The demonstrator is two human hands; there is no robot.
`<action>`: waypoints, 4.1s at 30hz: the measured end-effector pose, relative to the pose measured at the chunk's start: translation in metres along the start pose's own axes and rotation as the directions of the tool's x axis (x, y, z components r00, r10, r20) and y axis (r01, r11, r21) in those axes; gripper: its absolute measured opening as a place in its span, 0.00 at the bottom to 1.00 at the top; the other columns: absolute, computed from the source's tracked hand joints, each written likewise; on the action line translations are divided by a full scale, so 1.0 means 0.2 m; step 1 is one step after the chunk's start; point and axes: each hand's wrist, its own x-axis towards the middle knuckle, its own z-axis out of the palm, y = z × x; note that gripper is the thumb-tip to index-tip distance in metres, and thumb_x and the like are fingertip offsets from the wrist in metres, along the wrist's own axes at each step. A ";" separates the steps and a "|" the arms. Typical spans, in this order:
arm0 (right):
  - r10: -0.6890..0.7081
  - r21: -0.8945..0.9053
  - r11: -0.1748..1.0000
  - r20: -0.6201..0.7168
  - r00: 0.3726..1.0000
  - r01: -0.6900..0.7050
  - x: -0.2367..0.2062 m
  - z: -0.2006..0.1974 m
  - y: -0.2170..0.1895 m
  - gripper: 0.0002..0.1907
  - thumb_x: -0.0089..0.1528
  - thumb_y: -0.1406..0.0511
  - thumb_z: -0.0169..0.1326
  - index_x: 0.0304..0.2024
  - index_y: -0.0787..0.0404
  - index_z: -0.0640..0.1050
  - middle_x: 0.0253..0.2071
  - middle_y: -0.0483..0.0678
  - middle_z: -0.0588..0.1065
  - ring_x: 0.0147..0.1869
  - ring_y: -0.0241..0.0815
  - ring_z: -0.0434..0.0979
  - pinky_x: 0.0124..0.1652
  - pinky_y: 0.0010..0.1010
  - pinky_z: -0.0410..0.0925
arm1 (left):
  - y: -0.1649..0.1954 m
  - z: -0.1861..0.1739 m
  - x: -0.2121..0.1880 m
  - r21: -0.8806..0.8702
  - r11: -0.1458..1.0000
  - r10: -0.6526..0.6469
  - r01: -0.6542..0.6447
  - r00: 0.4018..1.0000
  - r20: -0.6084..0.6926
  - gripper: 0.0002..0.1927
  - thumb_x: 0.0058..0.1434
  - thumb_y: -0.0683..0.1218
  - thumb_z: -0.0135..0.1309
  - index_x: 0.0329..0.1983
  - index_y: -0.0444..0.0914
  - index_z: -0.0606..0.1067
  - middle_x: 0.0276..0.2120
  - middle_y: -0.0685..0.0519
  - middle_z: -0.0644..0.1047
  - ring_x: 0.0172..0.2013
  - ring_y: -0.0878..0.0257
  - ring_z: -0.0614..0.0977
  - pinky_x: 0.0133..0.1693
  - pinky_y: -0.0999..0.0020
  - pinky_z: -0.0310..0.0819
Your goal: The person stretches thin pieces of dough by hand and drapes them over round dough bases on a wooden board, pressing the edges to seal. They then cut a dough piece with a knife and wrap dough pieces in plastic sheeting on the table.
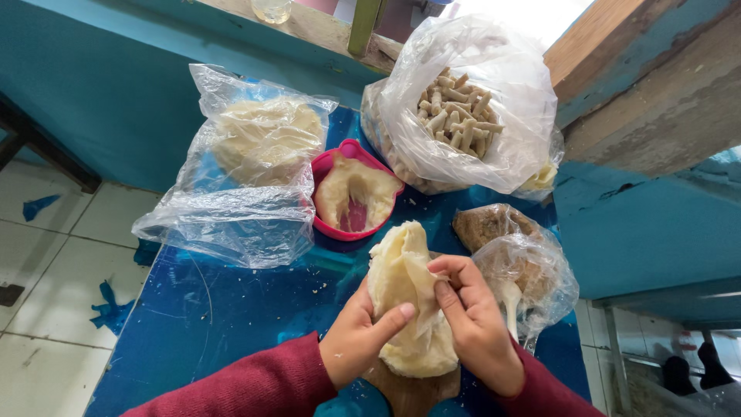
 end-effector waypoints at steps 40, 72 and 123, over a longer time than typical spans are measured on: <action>0.393 0.521 0.719 0.241 0.887 -0.460 0.25 -0.25 -0.08 0.29 0.65 0.61 0.57 0.65 0.66 0.68 0.59 0.52 0.75 0.62 0.45 0.76 0.59 0.40 0.69 | 0.14 -0.10 0.28 0.236 0.969 0.040 -0.067 0.992 0.119 0.24 0.65 0.37 0.45 0.65 0.31 0.69 0.54 0.50 0.79 0.54 0.66 0.78 0.57 0.68 0.72; -0.222 -0.725 0.663 0.048 0.974 0.187 0.46 -0.60 -0.15 0.22 0.56 0.77 0.47 0.49 0.62 0.82 0.43 0.51 0.83 0.46 0.44 0.84 0.48 0.31 0.76 | 0.29 -0.08 0.68 -0.452 0.868 0.078 -0.204 0.957 -0.280 0.24 0.63 0.38 0.42 0.63 0.32 0.68 0.54 0.44 0.78 0.53 0.52 0.81 0.56 0.55 0.75; -0.393 -0.838 0.410 0.193 0.899 0.360 0.31 -0.17 -0.03 0.08 0.55 0.64 0.63 0.28 0.63 0.79 0.35 0.51 0.76 0.42 0.53 0.74 0.43 0.42 0.65 | 0.24 -0.02 0.64 -0.462 0.877 0.011 -0.129 0.968 -0.251 0.24 0.62 0.39 0.43 0.63 0.33 0.69 0.54 0.46 0.78 0.53 0.54 0.81 0.56 0.56 0.74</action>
